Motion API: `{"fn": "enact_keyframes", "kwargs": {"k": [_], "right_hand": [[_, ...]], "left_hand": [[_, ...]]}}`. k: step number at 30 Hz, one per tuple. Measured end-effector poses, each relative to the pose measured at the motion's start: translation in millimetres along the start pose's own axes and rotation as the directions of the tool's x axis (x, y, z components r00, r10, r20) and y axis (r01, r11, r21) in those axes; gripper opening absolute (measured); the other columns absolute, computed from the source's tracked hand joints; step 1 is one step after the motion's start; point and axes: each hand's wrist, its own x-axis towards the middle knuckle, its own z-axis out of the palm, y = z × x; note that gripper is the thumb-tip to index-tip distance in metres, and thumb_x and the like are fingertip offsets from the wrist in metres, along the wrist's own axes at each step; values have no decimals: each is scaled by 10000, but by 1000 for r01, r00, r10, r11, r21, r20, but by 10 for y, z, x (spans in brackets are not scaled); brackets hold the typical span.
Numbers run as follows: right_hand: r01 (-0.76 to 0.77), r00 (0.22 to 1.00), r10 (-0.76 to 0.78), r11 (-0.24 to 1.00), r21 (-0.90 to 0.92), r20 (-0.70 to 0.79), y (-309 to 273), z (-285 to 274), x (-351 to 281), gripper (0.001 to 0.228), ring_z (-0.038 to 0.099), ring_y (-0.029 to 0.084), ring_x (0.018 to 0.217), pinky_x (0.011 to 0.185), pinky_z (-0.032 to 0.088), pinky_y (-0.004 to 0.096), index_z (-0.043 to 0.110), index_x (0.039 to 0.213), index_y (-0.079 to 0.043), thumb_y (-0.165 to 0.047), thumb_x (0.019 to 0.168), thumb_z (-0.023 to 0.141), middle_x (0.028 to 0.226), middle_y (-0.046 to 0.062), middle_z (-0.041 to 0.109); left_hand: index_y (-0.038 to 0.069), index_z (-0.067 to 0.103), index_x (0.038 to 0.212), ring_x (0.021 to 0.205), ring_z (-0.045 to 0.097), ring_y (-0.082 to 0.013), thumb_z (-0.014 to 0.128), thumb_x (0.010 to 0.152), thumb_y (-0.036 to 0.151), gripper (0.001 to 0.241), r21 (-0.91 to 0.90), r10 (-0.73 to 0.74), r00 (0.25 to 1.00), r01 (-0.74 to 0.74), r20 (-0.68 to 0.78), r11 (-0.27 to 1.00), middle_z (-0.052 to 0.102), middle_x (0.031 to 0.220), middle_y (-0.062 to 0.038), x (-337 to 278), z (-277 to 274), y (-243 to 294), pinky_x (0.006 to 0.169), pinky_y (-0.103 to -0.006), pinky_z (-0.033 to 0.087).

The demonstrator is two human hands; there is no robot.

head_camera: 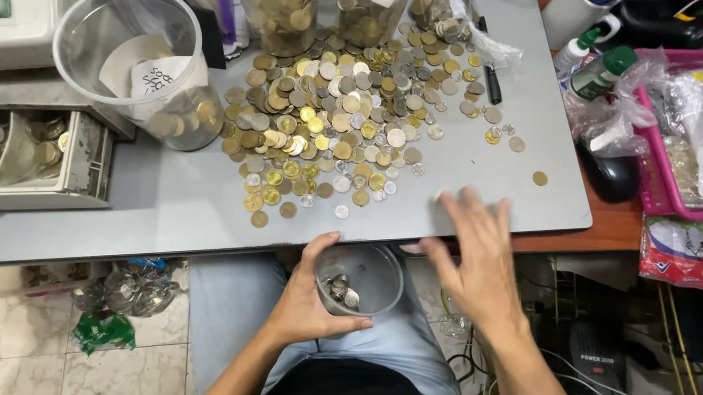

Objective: Sorting and counting a large pile of coins on a counter and placing them into containers

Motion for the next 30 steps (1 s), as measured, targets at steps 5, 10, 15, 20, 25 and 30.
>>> {"fn": "enact_keyframes", "kwargs": {"k": [5,10,15,20,25,30], "right_hand": [[76,992,-104,939,335,67,-250,-27,197,775,445,343,1425,1211,20,628,511,1461,-100,-570,866,670,1445,106,596],[-26,989,24,1000,14,146,-168,-13,576,977,288,456,1483,1090,-128,774,368,1554,-73,-792,897,439,1498,191,518],[-109,984,128,983,-147,123,-191,-181,168,989,298,367,1494,1142,-145,708,320,1553,-77,-800,893,185,1557,182,429],[44,974,-95,970,238,207,-304,-193,130,958,455,367,1424,1174,-158,707,341,1522,-125,-814,861,261,1479,124,561],[6,983,2,999,-41,184,-132,-140,752,996,122,342,1556,1110,-166,716,186,1604,-132,-802,870,241,1644,77,337],[17,987,29,959,-282,157,-53,-266,370,825,365,376,1459,1100,-29,795,387,1527,-81,-649,933,463,1525,120,494]], "left_hand": [[111,380,1446,1076,677,-459,1039,409,260,1237,-24,6,1000,-6,-26,1000,650,1177,-243,-27,67,-52,928,-547,546],[121,401,1439,1082,677,-423,1035,415,238,1211,-30,19,998,-21,-66,999,633,1192,-224,-63,79,-97,935,-521,541],[89,352,1460,1293,547,-241,996,512,401,1188,66,77,996,-74,-50,995,432,1484,-106,-102,127,-268,1128,-360,414],[68,332,1468,1359,492,-254,985,541,412,1185,51,128,991,-126,-40,991,405,1496,-129,-114,131,-303,1162,-363,388],[68,333,1467,1369,481,-257,991,523,388,1194,71,102,994,-98,-47,993,403,1503,-128,-116,130,-211,1159,-366,390],[87,357,1462,1403,456,-262,1000,516,385,1182,86,68,997,-64,-42,994,427,1490,-125,-107,101,-219,1186,-367,335]]}}
